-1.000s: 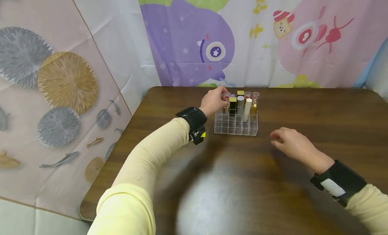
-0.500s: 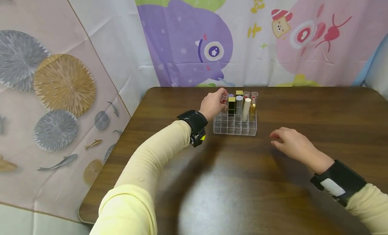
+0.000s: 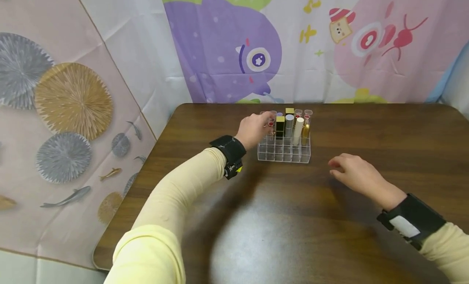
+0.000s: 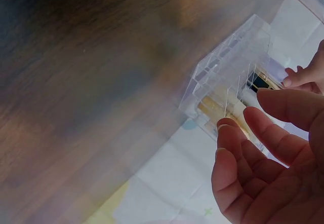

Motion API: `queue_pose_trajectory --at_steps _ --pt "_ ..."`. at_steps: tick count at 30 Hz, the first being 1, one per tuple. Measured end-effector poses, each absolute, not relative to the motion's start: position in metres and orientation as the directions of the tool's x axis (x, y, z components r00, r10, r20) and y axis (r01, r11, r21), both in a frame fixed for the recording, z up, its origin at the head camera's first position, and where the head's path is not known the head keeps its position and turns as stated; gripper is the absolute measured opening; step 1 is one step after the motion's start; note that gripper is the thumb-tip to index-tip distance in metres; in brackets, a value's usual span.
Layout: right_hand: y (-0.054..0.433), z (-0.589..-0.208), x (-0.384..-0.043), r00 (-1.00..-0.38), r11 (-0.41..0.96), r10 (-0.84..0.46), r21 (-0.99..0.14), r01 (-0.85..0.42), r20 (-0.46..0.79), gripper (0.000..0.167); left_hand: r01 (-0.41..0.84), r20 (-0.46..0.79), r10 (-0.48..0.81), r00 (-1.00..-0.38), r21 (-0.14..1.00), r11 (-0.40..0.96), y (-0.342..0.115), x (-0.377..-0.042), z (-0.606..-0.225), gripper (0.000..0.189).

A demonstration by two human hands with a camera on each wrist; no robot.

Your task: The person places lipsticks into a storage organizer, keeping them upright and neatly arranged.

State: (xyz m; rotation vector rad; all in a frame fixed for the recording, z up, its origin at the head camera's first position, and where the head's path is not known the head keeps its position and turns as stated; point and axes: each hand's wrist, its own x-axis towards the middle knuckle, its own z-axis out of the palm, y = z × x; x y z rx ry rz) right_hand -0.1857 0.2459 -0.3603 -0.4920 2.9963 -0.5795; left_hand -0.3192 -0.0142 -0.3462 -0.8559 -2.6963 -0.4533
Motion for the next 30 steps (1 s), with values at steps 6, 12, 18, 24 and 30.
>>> queue_pose_trajectory --at_steps 6,12,18,24,30 --pt "0.249 -0.355 -0.188 -0.948 0.882 -0.319 -0.367 -0.297 0.000 0.026 0.536 0.320 0.449 -0.834 0.281 0.796 -0.041 -0.313 -0.312 0.027" --pt "0.268 -0.348 -0.180 -0.960 0.897 -0.280 -0.358 -0.259 -0.007 0.028 0.452 0.268 0.375 -0.887 0.346 0.822 -0.080 -0.316 -0.281 0.028" --pt "0.275 -0.348 -0.173 -0.964 0.903 -0.266 -0.350 -0.250 0.003 0.028 0.365 0.214 0.298 -0.930 0.456 0.812 -0.133 -0.309 -0.277 0.026" --pt "0.277 -0.347 -0.178 -0.966 0.905 -0.258 -0.352 -0.241 -0.003 0.028 0.277 0.284 0.130 -0.950 0.573 0.771 -0.176 -0.289 -0.258 0.034" --pt "0.285 -0.345 -0.196 -0.970 0.915 -0.240 -0.323 -0.240 0.042 0.029 0.208 0.225 0.095 -0.970 0.558 0.804 -0.190 -0.277 -0.256 0.060"
